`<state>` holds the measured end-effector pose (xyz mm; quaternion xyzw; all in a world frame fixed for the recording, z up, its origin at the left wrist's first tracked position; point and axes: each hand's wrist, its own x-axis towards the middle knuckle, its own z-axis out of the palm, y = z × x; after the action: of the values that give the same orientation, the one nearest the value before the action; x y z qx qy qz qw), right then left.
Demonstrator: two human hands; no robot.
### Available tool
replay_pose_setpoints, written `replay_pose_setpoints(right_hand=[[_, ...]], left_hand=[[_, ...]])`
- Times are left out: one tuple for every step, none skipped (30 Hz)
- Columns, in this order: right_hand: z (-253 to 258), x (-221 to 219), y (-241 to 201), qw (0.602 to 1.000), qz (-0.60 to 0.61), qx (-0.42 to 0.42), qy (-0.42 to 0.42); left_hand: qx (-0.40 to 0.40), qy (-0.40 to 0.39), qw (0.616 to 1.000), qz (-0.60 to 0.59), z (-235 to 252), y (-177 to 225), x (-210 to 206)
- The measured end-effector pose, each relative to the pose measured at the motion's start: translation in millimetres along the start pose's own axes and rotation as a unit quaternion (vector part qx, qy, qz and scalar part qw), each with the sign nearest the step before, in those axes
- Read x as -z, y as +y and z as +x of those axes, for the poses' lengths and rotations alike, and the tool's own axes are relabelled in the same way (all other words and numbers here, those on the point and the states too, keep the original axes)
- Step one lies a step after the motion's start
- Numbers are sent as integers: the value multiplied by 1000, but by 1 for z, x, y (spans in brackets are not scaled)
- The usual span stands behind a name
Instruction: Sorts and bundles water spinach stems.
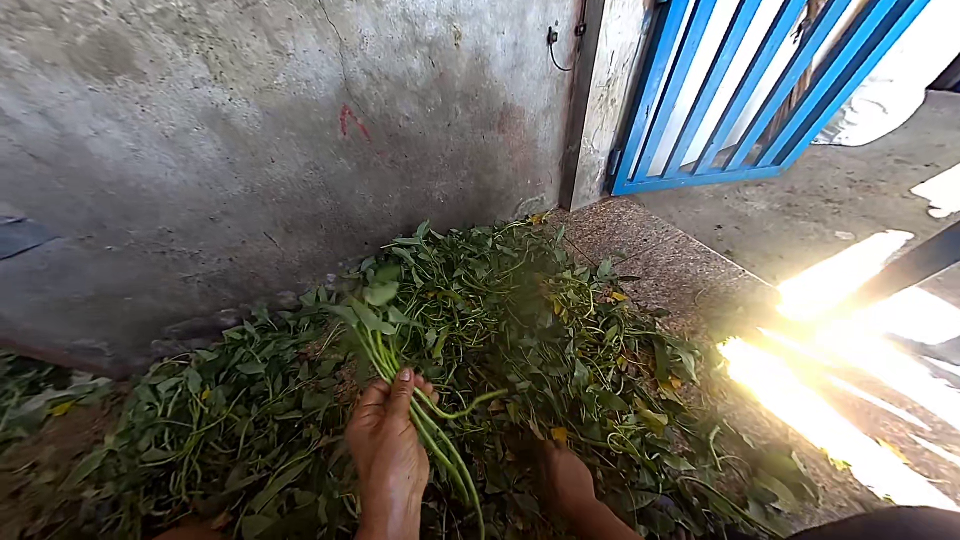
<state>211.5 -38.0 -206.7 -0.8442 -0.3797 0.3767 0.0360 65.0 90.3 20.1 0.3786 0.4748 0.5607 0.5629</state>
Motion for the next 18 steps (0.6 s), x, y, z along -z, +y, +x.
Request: replay_pose_setpoints(right_hand=[[16, 2, -5, 999, -10, -42, -13], [31, 0, -6, 997, -25, -68, -22], [44, -5, -4, 996, -42, -77, -25], [52, -10, -2, 995, -48, -79, -26], [55, -13, -1, 996, -33, -81, -20], [56, -14, -1, 996, 6, -88, -10], [53, -12, -1, 993, 60, -97, -1], [48, -11, -3, 989, 106, -104, 4], [44, -10, -4, 986, 124, -107, 4], [41, -10, -3, 988, 107, -110, -2], [40, -10, -1, 992, 67, -109, -9], [40, -13, 3, 994, 23, -104, -14], [42, -17, 6, 996, -18, -89, -11], [45, -19, 7, 996, -49, -69, -5], [47, -21, 8, 996, -76, -51, -3], [49, -23, 9, 995, -90, -44, -2], [50, -23, 9, 995, -86, -49, -1], [49, -20, 8, 996, -63, -60, 2]], left_hand=[[20, -4, 1000, 2, 1, -1, -3], [35, -10, 999, 6, 1, -2, -4], [46, -17, 999, 10, 1, -4, -5], [55, -22, 998, 14, 1, -5, -6], [60, -26, 998, 18, 2, -6, -6], [64, -29, 997, 20, 2, -6, -5], [70, -30, 997, 21, 3, -5, -5], [76, -31, 996, 22, 3, -5, -4], [80, -32, 996, 22, 4, -5, -3], [85, -31, 996, 18, 4, -5, -2], [91, -31, 995, 11, 3, -6, -3], [93, -33, 995, 4, 1, -8, -2], [92, -38, 995, -2, 1, -9, -2], [91, -42, 995, -8, 0, -10, -3], [92, -43, 995, -15, 0, -10, -3], [97, -42, 994, -20, 0, -11, -4], [100, -41, 994, -24, 1, -12, -4], [104, -41, 993, -26, 1, -12, -5]])
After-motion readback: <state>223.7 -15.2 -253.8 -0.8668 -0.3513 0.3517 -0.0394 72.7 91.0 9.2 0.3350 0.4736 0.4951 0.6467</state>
